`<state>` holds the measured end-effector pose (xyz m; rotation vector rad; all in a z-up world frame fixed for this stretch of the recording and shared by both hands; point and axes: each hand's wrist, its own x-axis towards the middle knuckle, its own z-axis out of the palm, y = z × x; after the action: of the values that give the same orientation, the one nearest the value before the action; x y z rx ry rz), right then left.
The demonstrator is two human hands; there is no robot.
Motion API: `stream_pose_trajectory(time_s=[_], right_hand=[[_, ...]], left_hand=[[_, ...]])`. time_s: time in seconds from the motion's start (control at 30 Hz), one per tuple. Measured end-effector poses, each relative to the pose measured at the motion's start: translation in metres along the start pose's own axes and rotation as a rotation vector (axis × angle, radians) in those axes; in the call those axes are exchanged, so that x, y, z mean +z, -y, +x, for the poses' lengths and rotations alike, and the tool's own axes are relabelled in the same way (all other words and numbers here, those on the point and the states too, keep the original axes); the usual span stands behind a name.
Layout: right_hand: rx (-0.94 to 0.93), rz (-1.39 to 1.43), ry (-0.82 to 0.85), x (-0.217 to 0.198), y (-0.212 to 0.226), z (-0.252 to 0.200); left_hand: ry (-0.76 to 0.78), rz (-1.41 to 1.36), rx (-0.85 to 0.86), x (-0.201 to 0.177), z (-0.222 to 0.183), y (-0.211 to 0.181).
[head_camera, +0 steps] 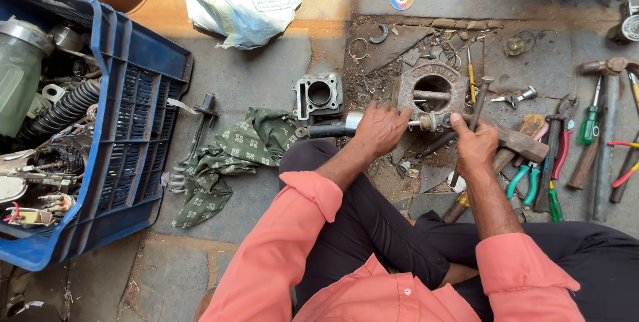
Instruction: The person sits on the floor and uses a hammer and metal rod to tap a cylindrical component into a metal housing. They repeatedly adjust the assembly, strike the rod, and use pliers to manipulate small parts within the housing.
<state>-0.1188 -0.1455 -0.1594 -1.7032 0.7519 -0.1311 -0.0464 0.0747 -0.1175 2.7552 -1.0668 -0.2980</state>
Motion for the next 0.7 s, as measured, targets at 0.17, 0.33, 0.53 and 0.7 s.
stream_pose_trajectory(time_s=[0.17,0.33,0.53,0.7], right_hand=[[-0.039,0.088,0.025,-0.005,0.011,0.018],[0.075,0.181,0.004,-0.013,0.019,0.022],[0.151,0.136,-0.067,0.001,0.008,0.029],[-0.106,-0.045,-0.086,0.016,-0.006,0.032]], left_hand=[[-0.178,0.05,0.0,-0.005,0.005,-0.01],[-0.203,0.082,-0.008,-0.007,0.018,-0.018],[-0.226,0.146,0.012,-0.002,0.043,0.001],[-0.283,0.193,0.026,0.0,0.043,0.018]])
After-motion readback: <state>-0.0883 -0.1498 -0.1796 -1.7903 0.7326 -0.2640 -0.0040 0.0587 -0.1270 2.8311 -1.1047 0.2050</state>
